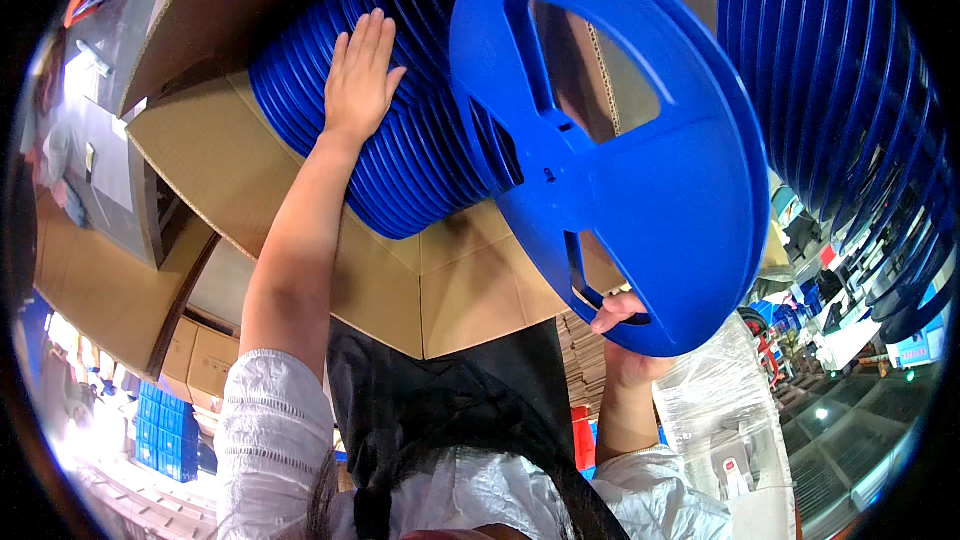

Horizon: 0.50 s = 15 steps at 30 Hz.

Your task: The person picks up blue plastic spools from a table and places them into a cardboard box. The person handles the spools one by one, stacking them vertically inside the box.

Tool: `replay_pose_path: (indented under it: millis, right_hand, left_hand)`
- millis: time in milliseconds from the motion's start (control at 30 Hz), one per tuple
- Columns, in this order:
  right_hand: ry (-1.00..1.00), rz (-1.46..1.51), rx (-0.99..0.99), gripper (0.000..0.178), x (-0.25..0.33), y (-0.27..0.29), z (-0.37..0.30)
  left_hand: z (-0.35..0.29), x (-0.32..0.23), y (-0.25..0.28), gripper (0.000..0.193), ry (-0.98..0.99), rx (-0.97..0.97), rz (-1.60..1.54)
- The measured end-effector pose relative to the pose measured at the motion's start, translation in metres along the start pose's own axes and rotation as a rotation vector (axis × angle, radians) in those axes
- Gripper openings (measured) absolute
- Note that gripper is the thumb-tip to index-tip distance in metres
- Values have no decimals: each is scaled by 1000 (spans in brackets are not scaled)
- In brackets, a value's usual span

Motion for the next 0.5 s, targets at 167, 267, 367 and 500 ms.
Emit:
replay_pose_path:
  millis: [167, 267, 367, 500]
  right_hand:
    - [-52, -34, -3, 63, -15, 3, -8]
    - [-69, -32, -28, 63, -17, -9, -5]
    - [-64, -16, -47, 63, -21, -17, -6]
    - [-78, 57, 0, 61, -33, -14, -12]
  left_hand:
    - [-4, 8, -1, 55, 76, 11, 28]
    - [2, 9, 6, 47, 119, -115, -129]
    - [4, 7, 7, 42, 148, -225, -220]
    - [7, 4, 6, 41, 173, -205, -127]
Point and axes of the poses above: each hand's wrist, its own z-axis towards the middle knuckle, its own y-axis out of the back of the hand, x = y × z, the point moved 6 cm from there along z, towards the middle knuckle, and after that the axes turned 3 degrees about z, right-handed, at the moved point
